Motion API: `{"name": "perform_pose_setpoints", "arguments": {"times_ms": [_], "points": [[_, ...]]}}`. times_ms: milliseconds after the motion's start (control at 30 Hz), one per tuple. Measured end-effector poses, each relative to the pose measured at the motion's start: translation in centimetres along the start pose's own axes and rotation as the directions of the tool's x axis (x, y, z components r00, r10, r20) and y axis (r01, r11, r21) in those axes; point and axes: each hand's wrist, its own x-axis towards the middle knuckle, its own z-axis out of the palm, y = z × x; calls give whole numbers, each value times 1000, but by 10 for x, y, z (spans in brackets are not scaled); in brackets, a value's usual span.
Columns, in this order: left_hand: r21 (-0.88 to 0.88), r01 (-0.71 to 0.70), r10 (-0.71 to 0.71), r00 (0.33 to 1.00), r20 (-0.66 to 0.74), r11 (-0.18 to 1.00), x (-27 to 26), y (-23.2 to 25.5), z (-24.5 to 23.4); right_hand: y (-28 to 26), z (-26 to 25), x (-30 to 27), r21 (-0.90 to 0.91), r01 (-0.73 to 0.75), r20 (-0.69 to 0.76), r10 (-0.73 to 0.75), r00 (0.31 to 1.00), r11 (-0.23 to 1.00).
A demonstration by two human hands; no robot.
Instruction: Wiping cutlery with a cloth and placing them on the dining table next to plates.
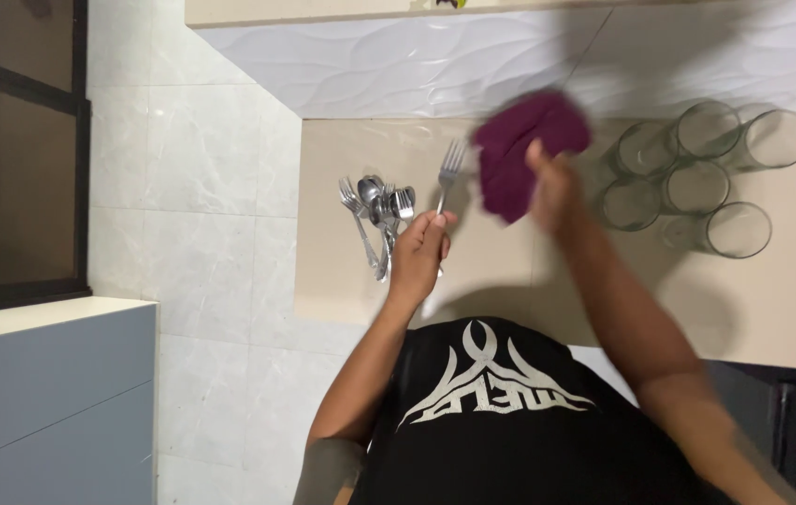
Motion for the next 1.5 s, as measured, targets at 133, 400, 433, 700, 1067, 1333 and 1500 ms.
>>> {"name": "perform_pose_setpoints", "arguments": {"times_ms": [133, 400, 433, 700, 1067, 1333, 1500], "points": [[-44, -103, 105, 993, 60, 994, 22, -42, 14, 27, 49, -21, 500, -295, 148, 255, 956, 815], [91, 0, -9, 996, 91, 996, -3, -13, 18, 24, 53, -14, 127, -152, -29, 157, 987, 980], [92, -3, -6, 996, 92, 996, 0, -19, 17, 26, 52, -10, 127, -149, -30, 154, 988, 981], [339, -610, 471, 781, 410, 716, -81, 79, -15, 4, 23, 18, -547, -189, -301, 20, 953, 815], [-588, -676, 795, -6, 607, 444, -133, 136, 7, -22, 53, -9, -294, 104, -9, -112, 994, 950], [-737, -463, 871, 271, 411, 492, -145, 134, 27, -14, 78, -42, -408, -29, 63, 59, 996, 913], [-560, -613, 817, 287, 500, 558, -150, 135, 35, -11, 69, -43, -280, 36, 73, -16, 997, 959]]}}
